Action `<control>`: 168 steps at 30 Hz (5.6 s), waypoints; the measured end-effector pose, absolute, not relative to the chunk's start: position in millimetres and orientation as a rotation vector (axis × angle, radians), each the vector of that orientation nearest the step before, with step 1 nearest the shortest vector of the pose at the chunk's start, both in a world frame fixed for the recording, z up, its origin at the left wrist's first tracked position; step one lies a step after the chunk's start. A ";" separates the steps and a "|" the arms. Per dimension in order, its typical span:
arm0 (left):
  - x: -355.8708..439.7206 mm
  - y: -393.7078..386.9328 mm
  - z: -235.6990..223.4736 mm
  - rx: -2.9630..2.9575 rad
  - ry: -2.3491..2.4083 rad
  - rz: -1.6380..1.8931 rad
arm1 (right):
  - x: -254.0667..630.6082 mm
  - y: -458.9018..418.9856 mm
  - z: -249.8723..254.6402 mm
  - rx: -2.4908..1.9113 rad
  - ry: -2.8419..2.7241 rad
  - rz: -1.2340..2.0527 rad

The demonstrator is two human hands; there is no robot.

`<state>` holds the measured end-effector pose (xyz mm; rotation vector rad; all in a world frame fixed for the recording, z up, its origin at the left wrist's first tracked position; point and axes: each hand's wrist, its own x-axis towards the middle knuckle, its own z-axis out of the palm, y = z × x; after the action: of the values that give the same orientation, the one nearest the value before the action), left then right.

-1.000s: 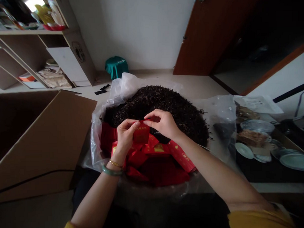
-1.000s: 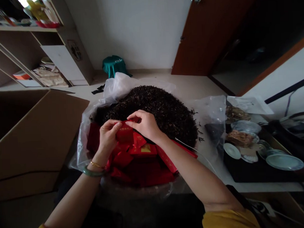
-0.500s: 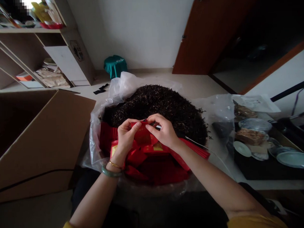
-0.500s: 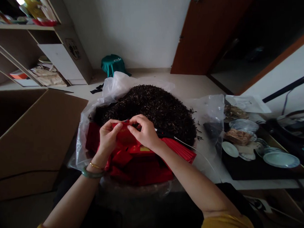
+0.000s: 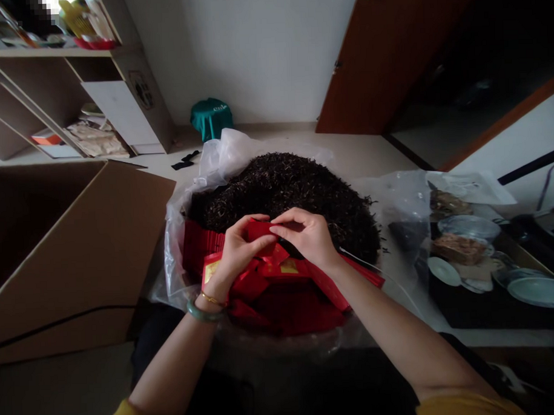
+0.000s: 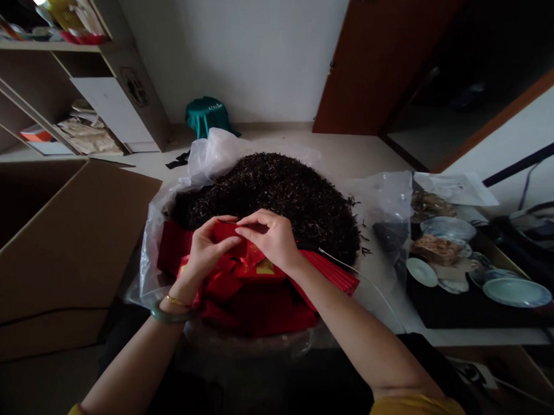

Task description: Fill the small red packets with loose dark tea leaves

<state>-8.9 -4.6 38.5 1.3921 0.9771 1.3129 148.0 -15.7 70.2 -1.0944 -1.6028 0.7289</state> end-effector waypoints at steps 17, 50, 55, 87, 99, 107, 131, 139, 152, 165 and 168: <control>-13.7 -5.3 23.4 2.001 1.217 1.237 | 160.7 -21.7 103.1 -1.146 -2.564 -0.097; -0.1 -16.3 37.1 1.273 1.042 1.407 | 161.1 -15.9 77.7 -1.196 -1.671 0.805; 1.0 -15.2 37.8 1.209 1.060 1.443 | 159.8 -16.0 74.4 -1.189 -1.619 0.835; 2.8 -19.7 44.3 0.978 0.924 0.924 | 160.4 -11.7 83.0 -1.232 -1.972 0.704; 1.6 -15.3 39.4 0.956 0.981 0.984 | 222.3 14.8 33.7 -1.683 -2.171 0.620; 0.1 -14.4 37.6 0.982 0.970 0.988 | 227.3 17.5 -15.1 -1.901 -2.463 0.384; 0.4 -18.3 43.4 1.071 0.997 0.935 | 181.9 0.6 96.6 -1.293 -2.262 0.716; 4.2 -15.8 40.0 0.982 1.003 0.912 | 182.0 -1.0 91.9 -1.316 -2.218 0.668; 1.0 -11.6 33.8 1.020 0.998 0.941 | 199.7 10.9 86.8 -1.330 -2.006 1.095; 1.5 -13.2 35.0 1.109 1.009 0.923 | 179.0 1.9 88.6 -1.360 -2.166 0.743; 2.2 -14.5 37.1 1.111 1.041 0.927 | 183.5 1.6 85.1 -1.362 -2.151 0.832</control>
<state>2.2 -14.5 37.1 1.1108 1.0408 0.9266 183.5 1.6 85.1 -1.3618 -2.1513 0.8321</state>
